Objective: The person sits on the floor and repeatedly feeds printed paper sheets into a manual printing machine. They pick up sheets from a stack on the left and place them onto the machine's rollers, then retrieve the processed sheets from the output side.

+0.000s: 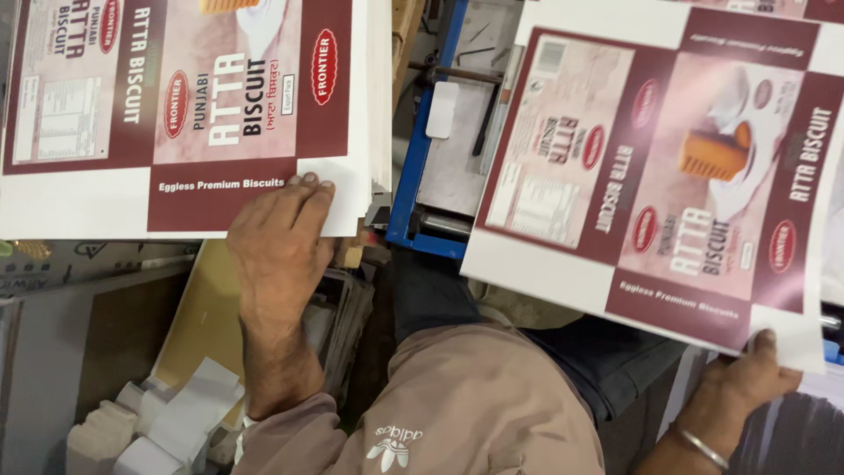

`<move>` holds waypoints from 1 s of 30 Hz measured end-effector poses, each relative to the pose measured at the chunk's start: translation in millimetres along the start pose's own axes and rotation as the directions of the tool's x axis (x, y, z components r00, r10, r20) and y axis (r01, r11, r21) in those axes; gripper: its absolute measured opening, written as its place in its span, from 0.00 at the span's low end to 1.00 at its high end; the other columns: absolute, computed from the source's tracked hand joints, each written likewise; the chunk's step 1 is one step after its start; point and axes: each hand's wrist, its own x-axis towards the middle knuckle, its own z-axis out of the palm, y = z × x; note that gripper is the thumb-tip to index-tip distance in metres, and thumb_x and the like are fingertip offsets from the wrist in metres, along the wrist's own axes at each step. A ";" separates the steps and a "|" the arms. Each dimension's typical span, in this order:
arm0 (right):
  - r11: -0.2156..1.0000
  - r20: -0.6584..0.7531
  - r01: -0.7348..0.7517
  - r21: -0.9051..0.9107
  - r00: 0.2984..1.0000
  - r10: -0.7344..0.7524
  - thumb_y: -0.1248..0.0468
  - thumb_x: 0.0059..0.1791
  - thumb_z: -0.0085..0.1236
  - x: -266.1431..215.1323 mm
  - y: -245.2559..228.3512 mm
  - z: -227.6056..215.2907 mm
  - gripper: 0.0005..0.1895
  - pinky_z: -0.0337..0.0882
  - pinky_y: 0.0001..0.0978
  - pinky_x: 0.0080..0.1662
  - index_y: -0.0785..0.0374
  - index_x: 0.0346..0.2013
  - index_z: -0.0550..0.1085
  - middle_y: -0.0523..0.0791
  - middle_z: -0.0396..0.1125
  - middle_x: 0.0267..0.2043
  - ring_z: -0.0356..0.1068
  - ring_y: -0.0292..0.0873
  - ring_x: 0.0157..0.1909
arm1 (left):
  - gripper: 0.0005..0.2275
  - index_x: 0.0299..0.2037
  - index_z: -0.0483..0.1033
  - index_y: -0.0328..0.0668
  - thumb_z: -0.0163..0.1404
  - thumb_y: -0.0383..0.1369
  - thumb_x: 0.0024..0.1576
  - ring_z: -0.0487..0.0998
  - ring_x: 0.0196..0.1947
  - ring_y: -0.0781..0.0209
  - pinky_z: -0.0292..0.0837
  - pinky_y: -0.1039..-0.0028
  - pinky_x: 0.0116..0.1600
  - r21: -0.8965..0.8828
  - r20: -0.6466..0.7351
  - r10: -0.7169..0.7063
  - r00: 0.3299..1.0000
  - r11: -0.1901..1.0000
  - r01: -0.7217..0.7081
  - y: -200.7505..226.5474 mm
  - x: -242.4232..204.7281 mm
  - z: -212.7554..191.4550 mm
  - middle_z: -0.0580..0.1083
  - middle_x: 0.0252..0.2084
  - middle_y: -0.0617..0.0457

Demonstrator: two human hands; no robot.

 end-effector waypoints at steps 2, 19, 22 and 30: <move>1.000 0.017 -0.008 -0.026 1.000 0.009 0.75 0.58 0.43 -26.3 -6.5 -14.5 0.17 0.81 0.42 0.60 0.73 0.63 0.64 0.56 0.68 0.63 0.78 0.52 0.62 | 0.13 0.48 0.80 0.38 0.63 0.25 0.53 0.82 0.51 0.52 0.78 0.63 0.53 0.002 0.013 -0.022 1.000 1.000 0.022 -1.3 1.1 -6.8 0.79 0.48 0.48; 0.992 0.084 0.036 0.117 0.995 -0.046 0.75 0.57 0.43 -27.8 -31.0 33.1 0.18 0.79 0.43 0.64 0.77 0.62 0.65 0.58 0.69 0.60 0.78 0.54 0.62 | 0.15 0.52 0.80 0.40 0.60 0.27 0.54 0.79 0.53 0.52 0.74 0.61 0.57 0.018 0.084 -0.082 0.993 0.997 0.081 1.6 -2.7 -8.5 0.78 0.52 0.49; 0.977 0.119 0.019 0.213 0.992 -0.045 0.75 0.57 0.43 -1.5 -16.8 52.2 0.18 0.82 0.44 0.64 0.78 0.63 0.65 0.58 0.70 0.61 0.77 0.53 0.61 | 0.15 0.52 0.80 0.41 0.61 0.28 0.55 0.79 0.53 0.53 0.75 0.62 0.57 0.014 0.075 -0.081 0.994 0.997 0.080 -0.5 -5.0 -5.4 0.78 0.52 0.50; 0.962 0.128 -0.242 0.128 0.966 0.226 0.68 0.59 0.49 10.9 19.4 63.9 0.13 0.83 0.48 0.56 0.70 0.58 0.68 0.54 0.67 0.57 0.75 0.49 0.56 | 0.16 0.53 0.80 0.40 0.62 0.28 0.54 0.78 0.53 0.53 0.73 0.61 0.58 -0.020 0.070 -0.107 0.992 0.994 0.109 -0.6 -4.8 -1.8 0.78 0.51 0.50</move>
